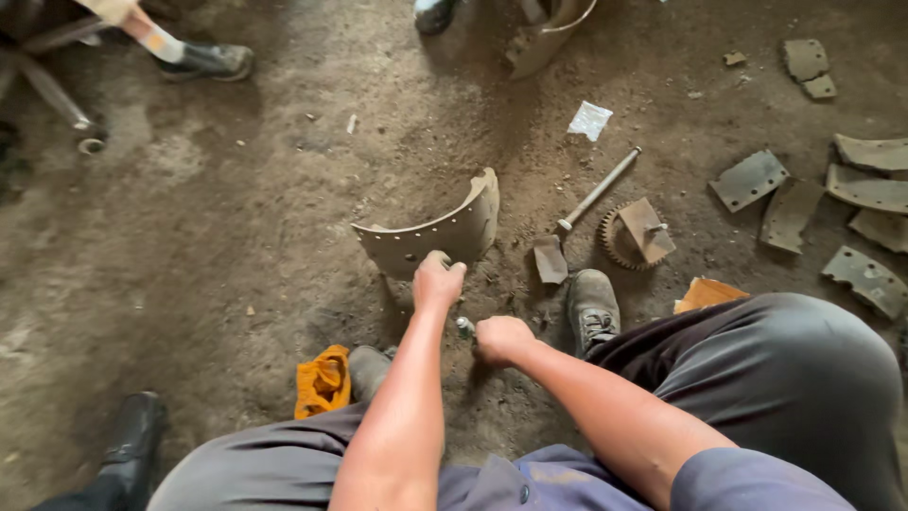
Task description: The person uses a hammer and a punch to drive rivets into a brake shoe lining while sitting on the floor of a workshop.
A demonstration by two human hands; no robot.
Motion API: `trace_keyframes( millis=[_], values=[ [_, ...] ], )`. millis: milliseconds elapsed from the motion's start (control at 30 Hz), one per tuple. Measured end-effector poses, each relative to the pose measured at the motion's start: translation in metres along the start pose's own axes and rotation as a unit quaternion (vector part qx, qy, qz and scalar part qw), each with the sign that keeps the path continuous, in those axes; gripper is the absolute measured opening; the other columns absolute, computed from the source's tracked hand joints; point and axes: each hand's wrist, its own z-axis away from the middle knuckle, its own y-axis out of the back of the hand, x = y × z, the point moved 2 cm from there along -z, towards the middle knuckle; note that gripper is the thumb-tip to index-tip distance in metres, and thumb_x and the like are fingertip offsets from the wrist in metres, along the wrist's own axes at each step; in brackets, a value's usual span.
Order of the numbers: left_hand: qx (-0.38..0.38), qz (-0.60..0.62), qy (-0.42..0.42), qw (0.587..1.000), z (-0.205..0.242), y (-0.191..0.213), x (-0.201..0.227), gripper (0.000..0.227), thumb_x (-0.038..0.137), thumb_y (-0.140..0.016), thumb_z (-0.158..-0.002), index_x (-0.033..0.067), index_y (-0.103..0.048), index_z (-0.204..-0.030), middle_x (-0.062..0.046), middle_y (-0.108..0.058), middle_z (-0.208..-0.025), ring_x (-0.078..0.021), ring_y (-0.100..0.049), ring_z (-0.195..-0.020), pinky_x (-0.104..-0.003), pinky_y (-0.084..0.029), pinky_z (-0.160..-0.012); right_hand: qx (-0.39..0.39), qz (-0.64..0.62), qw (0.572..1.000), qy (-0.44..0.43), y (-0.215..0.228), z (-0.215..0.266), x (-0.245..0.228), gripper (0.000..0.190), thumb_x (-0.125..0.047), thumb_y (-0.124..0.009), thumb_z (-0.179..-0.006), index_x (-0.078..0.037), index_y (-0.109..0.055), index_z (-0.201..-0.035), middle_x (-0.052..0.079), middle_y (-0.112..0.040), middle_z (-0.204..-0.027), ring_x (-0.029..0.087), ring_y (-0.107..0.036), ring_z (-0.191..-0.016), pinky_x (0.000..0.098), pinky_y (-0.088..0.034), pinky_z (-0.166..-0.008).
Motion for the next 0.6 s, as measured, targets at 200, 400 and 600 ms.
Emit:
trace_keyframes(
  millis=[200, 400, 600],
  values=[
    [-0.273, 0.014, -0.026, 0.962, 0.02, -0.006, -0.008, 0.052, 0.05, -0.08, -0.078, 0.0028, -0.074, -0.101, -0.013, -0.073, -0.077, -0.026, -0.07, -0.071, -0.04, -0.056, -0.063, -0.016, -0.013, 0.999, -0.026, -0.009, -0.002, 0.007, 0.022, -0.025, -0.064, -0.083, -0.008, -0.078, -0.087, 0.015, -0.076, -0.095, 0.033, -0.073, -0.093, 0.0457, -0.058, -0.082],
    [-0.395, -0.07, -0.028, 0.916, 0.066, 0.002, 0.012, 0.044, 0.042, -0.076, -0.081, -0.0008, -0.077, -0.089, -0.013, -0.072, -0.069, -0.0208, -0.071, -0.061, -0.038, -0.056, -0.057, -0.045, 0.069, 0.997, 0.011, -0.023, 0.002, 0.02, 0.025, -0.027, -0.059, -0.087, -0.013, -0.079, -0.088, 0.012, -0.077, -0.099, 0.031, -0.073, -0.096, 0.0447, -0.059, -0.081],
    [-0.357, -0.093, -0.045, 0.928, 0.068, 0.005, 0.005, 0.026, 0.025, -0.07, -0.078, 0.0058, -0.08, -0.092, -0.013, -0.075, -0.072, -0.0209, -0.07, -0.061, -0.037, -0.056, -0.057, 0.021, -0.015, 0.999, -0.04, -0.014, 0.025, 0.028, 0.034, -0.038, -0.067, -0.088, -0.008, -0.077, -0.098, 0.018, -0.075, -0.103, 0.035, -0.073, -0.099, 0.0456, -0.057, -0.087]
  ],
)
